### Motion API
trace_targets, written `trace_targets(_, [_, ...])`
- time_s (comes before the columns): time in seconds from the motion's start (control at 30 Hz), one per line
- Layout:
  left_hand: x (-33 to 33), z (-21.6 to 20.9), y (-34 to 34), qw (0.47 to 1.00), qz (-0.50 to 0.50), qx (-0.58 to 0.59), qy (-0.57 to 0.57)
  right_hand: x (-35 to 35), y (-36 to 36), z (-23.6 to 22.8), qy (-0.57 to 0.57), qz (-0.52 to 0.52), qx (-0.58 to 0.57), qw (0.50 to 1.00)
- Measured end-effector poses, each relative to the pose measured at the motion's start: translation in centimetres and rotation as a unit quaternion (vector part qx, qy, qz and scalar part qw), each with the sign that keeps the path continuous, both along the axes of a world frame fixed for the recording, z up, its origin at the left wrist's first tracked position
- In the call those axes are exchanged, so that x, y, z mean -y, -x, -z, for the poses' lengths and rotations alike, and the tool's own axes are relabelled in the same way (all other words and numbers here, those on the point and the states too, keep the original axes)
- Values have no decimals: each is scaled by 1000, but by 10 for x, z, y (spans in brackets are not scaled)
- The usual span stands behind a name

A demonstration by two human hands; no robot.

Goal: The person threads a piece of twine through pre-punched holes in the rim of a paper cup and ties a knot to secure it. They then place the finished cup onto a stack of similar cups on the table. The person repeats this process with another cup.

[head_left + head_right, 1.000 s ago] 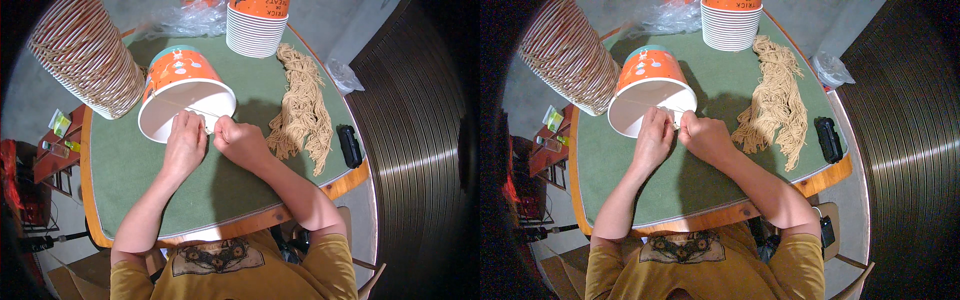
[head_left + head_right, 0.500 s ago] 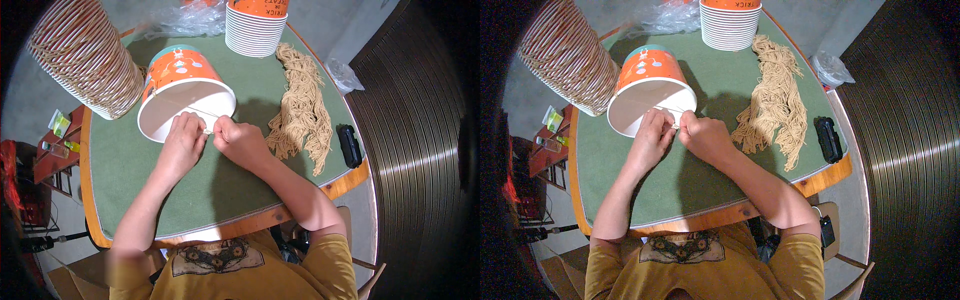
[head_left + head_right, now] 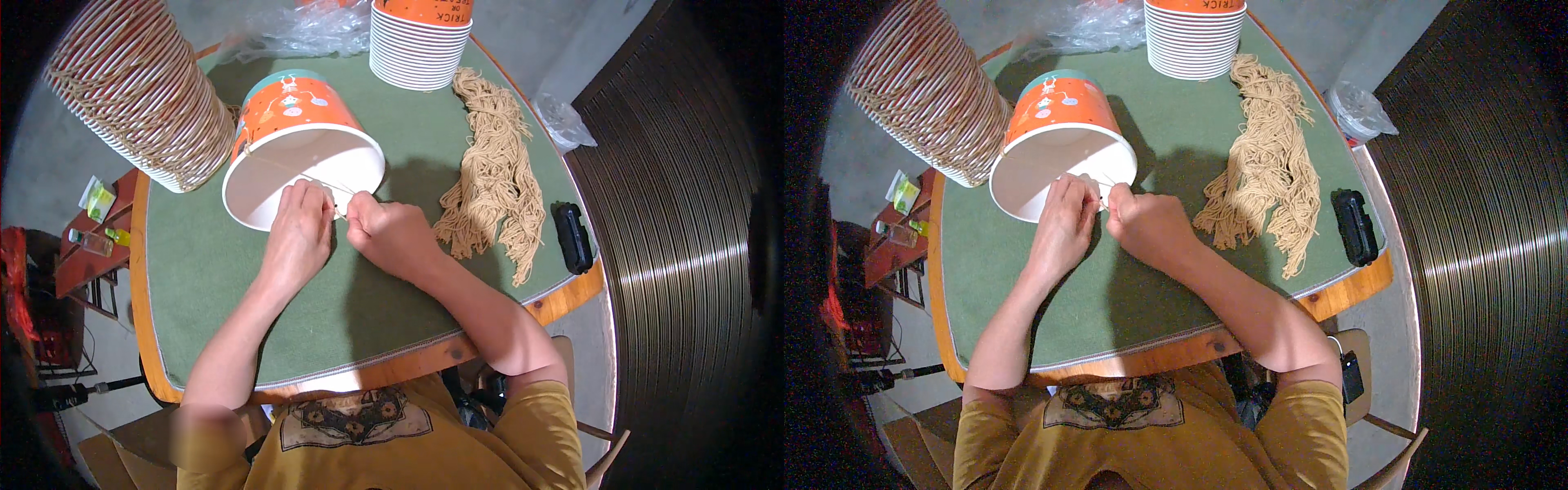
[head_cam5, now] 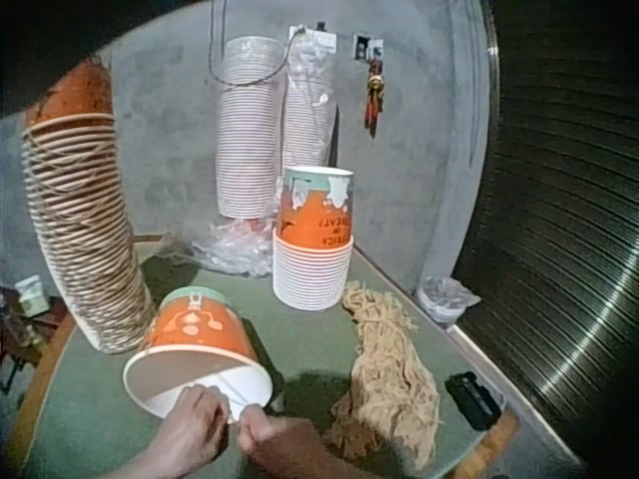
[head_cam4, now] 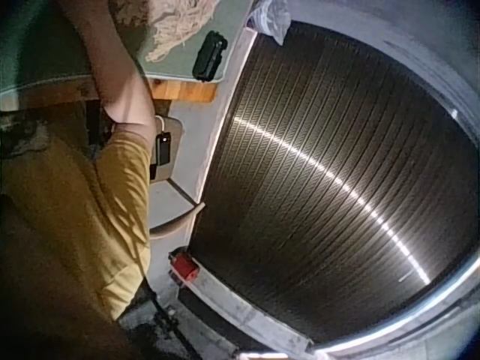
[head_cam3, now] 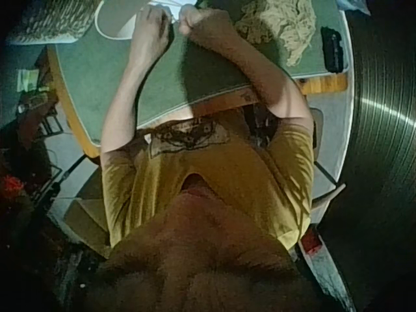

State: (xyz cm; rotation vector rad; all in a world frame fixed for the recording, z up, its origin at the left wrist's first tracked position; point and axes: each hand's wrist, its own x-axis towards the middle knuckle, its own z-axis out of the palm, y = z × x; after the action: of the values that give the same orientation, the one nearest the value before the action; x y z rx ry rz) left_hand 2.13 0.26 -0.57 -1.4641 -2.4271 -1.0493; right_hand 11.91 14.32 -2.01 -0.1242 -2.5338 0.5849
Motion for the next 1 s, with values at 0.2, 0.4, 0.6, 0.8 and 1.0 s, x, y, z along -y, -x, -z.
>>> trace_targets(0.2, [-1,0,1,1000,0,11,7,1,-1,1,-20,-7,10,1000])
trace_targets(0.4, [-2,1,1,1000,-10,23,11,1,-1,4,-37,-9,8,999])
trace_targets(0.6, [4,-1,11,998,23,59,19,2,-2,6,4,-3,-8,1000])
trace_targets(0.8, [4,-3,6,994,36,100,-3,3,-1,2,-2,-14,-27,1000])
trace_targets(1.0, [2,-2,6,998,26,55,1,2,0,5,-2,-17,-27,999])
